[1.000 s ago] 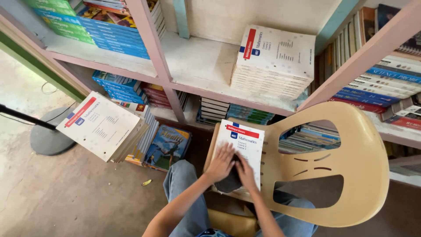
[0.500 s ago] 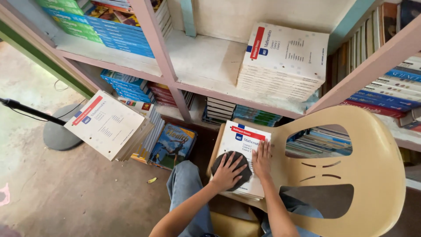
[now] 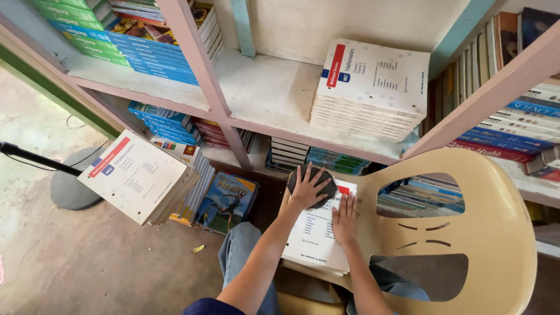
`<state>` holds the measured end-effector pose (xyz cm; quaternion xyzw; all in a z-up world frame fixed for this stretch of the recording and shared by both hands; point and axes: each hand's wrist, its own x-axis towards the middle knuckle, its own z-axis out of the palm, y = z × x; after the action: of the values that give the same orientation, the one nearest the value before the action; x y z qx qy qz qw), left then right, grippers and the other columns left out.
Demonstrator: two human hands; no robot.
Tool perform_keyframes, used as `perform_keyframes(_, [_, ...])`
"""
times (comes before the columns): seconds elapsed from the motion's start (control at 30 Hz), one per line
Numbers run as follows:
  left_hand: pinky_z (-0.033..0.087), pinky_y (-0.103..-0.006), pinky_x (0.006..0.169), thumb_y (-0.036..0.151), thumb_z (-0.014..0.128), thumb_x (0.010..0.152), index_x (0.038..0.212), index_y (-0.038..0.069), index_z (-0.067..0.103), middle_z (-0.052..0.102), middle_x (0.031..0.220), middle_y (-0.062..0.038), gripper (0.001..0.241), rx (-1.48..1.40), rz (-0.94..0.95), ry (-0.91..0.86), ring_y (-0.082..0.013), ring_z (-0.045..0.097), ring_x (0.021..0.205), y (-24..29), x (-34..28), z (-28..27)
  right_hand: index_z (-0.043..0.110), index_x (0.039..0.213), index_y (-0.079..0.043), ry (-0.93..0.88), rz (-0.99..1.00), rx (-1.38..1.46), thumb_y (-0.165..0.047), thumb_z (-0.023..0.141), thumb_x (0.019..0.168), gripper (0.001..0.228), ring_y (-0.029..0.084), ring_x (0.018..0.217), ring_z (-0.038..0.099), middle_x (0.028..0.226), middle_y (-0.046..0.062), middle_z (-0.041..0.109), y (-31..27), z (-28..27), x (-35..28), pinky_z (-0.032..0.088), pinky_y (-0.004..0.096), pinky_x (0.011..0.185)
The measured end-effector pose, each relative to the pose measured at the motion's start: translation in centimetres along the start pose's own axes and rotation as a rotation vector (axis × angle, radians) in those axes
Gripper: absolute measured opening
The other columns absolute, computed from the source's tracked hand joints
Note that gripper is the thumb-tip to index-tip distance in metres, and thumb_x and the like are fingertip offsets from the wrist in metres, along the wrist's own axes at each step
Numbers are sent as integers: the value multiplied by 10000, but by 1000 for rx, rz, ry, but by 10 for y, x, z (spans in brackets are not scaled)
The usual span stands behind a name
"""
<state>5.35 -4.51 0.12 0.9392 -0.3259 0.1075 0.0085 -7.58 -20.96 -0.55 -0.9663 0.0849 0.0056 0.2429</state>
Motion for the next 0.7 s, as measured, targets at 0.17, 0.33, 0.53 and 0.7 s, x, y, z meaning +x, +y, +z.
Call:
perform_keyframes(0.17, [72, -774, 1174, 591, 408, 977, 1526, 429, 413, 223, 1707, 17, 573, -45, -12, -57, -507, 58, 1546, 20, -47, -44, 116, 1662, -195, 13, -13, -8, -550, 167, 1085, 679, 297, 1602, -50, 1745, 71, 11, 2, -1, 1, 130, 516, 1255])
perform_keyframes(0.33, [85, -796, 1137, 541, 418, 973, 1551, 391, 374, 208, 1706, -37, 599, -95, 21, -74, -541, 58, 1527, 50, -125, -76, 104, 1664, -186, 36, -35, -34, -522, 193, 1094, 668, 316, 1602, -20, 1744, 92, 23, 4, 1, 0, 151, 527, 1252])
perform_keyframes(0.53, [100, -801, 1113, 513, 471, 990, 1526, 286, 468, 266, 1669, -117, 583, -215, 113, 30, -543, 110, 1498, 59, -164, -95, 40, 1646, -158, 50, -45, 145, -511, 203, 1055, 708, 245, 1598, -90, 1737, 46, -45, -6, -10, -6, 20, 471, 1276])
perform_keyframes(0.7, [131, -770, 1140, 532, 384, 998, 1539, 394, 401, 266, 1683, -34, 559, -116, 96, 70, -494, 126, 1532, 38, -118, -53, 139, 1663, -199, 38, -31, 14, -545, 172, 1093, 668, 307, 1602, -3, 1743, 83, 53, 1, -3, -3, 141, 498, 1256])
